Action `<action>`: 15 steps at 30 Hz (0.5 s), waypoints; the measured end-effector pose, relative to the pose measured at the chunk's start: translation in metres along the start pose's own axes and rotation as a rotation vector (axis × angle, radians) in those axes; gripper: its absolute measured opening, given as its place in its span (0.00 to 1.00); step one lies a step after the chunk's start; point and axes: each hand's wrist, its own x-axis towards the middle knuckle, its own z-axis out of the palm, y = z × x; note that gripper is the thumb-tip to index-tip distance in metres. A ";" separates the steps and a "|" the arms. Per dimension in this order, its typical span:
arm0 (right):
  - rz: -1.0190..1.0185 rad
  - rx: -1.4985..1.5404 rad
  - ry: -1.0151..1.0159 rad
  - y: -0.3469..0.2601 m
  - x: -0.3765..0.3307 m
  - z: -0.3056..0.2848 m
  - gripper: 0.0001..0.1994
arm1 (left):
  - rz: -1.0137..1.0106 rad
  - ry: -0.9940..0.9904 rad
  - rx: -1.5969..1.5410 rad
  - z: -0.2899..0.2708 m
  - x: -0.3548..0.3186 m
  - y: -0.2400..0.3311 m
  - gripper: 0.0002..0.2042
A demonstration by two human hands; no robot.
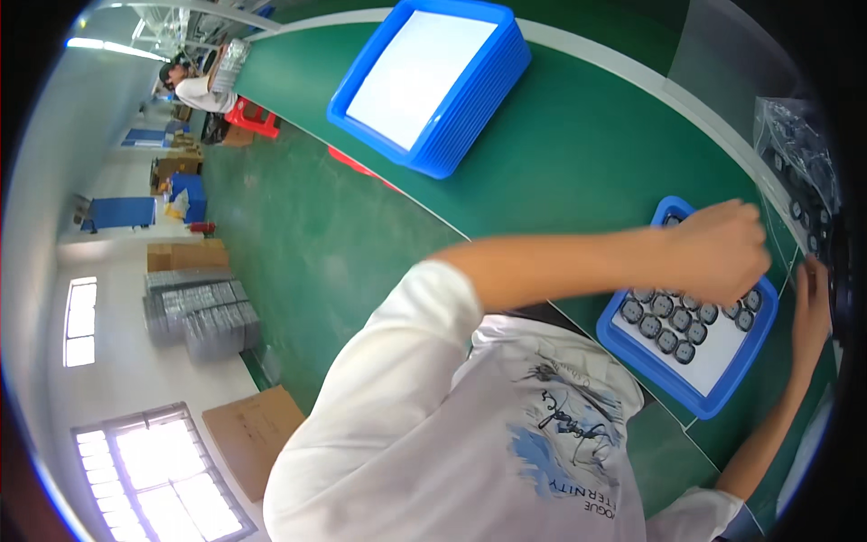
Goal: Placing individual electronic components from a bag into a designated sorting tray at an assembly line.
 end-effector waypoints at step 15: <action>-0.138 -0.177 0.260 0.061 0.038 0.053 0.14 | -0.055 -0.042 0.299 0.114 0.141 -0.067 0.22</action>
